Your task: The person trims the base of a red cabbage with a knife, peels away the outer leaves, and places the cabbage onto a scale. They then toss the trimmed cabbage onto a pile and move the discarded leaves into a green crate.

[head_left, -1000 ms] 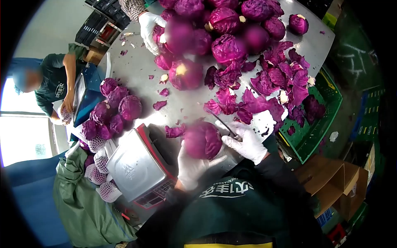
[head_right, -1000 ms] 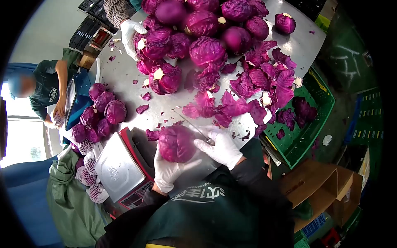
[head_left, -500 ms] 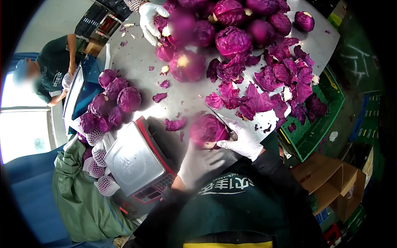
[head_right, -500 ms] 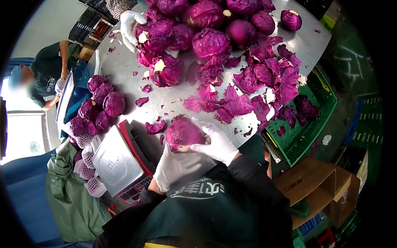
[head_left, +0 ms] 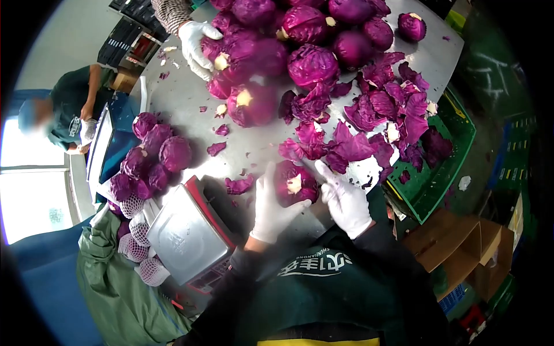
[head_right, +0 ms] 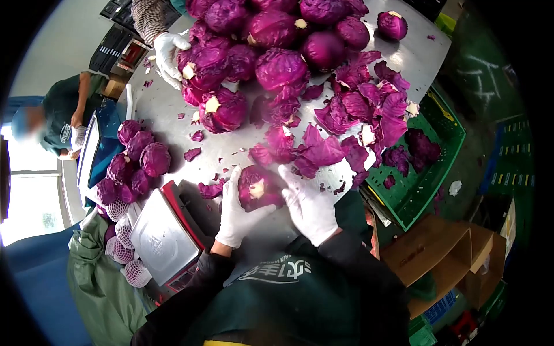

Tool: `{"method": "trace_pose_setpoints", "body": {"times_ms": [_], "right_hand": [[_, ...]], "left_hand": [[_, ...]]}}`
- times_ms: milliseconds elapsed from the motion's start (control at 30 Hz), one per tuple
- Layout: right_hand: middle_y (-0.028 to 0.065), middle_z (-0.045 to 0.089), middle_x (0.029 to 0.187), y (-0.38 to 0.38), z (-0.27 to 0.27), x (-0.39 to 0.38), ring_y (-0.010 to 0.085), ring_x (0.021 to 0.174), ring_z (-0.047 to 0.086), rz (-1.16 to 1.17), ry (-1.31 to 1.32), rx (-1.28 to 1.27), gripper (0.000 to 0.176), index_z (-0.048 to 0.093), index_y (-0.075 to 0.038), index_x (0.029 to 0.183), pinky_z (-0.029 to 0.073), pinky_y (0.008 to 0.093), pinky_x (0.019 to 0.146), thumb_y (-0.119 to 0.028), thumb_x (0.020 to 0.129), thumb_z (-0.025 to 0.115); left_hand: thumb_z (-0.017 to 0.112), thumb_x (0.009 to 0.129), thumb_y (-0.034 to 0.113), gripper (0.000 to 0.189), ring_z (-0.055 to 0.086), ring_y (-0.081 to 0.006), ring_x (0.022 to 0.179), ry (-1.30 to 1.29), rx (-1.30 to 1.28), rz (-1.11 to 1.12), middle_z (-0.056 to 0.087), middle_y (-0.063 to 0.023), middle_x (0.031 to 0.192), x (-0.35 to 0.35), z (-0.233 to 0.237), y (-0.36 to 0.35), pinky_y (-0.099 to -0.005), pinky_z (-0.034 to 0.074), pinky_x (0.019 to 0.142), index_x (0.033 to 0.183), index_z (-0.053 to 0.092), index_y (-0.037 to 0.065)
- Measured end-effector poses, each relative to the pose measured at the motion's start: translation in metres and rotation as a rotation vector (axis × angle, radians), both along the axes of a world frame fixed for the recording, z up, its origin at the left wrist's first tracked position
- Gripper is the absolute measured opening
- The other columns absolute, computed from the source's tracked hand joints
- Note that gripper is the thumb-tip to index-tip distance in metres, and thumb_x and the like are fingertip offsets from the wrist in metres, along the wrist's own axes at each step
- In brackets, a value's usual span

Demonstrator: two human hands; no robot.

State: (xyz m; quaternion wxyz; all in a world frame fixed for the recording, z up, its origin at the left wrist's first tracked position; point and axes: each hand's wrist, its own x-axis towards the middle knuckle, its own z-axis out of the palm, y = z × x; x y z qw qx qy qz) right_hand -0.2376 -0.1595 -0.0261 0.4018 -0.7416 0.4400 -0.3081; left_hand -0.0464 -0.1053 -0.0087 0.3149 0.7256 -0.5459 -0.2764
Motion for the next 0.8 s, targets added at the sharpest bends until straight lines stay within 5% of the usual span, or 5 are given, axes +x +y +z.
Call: {"method": "trace_pose_setpoints", "body": {"times_ms": [100,300,500,633,800], "right_hand": [[0.0077,0.062,0.071,0.012,0.02,-0.002,0.029,0.05,0.058,0.113,0.304,-0.142,0.069,0.026,-0.022,0.157,0.047,0.0396,0.049,-0.027,0.096,0.057],[0.0098,0.068,0.079,0.006,-0.001,0.015,0.0313,0.054,0.061,0.076,0.454,-0.274,0.056,0.04,-0.019,0.15,0.05,0.0418,0.055,-0.027,0.096,0.053],[0.008,0.065,0.075,-0.004,0.015,0.022,0.0278,0.056,0.063,0.074,0.502,-0.163,0.051,0.047,-0.017,0.145,0.049,0.041,0.051,-0.028,0.096,0.053],[0.0091,0.064,0.069,-0.006,-0.003,0.023,0.0295,0.057,0.063,-0.019,0.338,-0.342,0.045,0.052,-0.018,0.14,0.05,0.0439,0.052,-0.028,0.096,0.053],[0.0195,0.07,0.084,-0.05,-0.012,0.006,0.0411,0.075,0.066,-0.158,0.466,0.272,0.042,0.054,-0.025,0.137,0.053,0.0519,0.07,-0.041,0.103,0.035]], "left_hand": [[0.091,0.062,0.024,0.112,0.046,-0.0348,0.127,-0.008,-0.004,0.005,0.045,-0.0217,0.135,-0.006,-0.002,0.0,-0.0427,0.039,0.107,0.15,0.027,-0.002],[0.087,0.057,0.017,0.113,0.043,-0.0392,0.116,-0.088,-0.015,-0.044,0.045,-0.0243,0.128,-0.006,-0.014,-0.001,-0.0463,0.038,0.101,0.149,0.024,-0.003],[0.084,0.06,0.013,0.108,0.052,-0.03,0.108,-0.126,-0.133,-0.064,0.066,-0.009,0.099,-0.011,-0.004,-0.013,-0.0473,0.04,0.096,0.149,0.025,-0.003],[0.087,0.064,0.026,0.111,0.046,-0.0386,0.12,-0.07,0.105,-0.033,0.044,-0.0264,0.13,-0.013,0.009,-0.018,-0.0456,0.04,0.103,0.15,0.024,-0.004],[0.088,0.063,0.023,0.112,0.045,-0.0394,0.121,-0.258,-0.042,-0.15,0.042,-0.0265,0.132,-0.031,0.0,0.006,-0.0464,0.039,0.104,0.151,0.024,-0.002]]}}
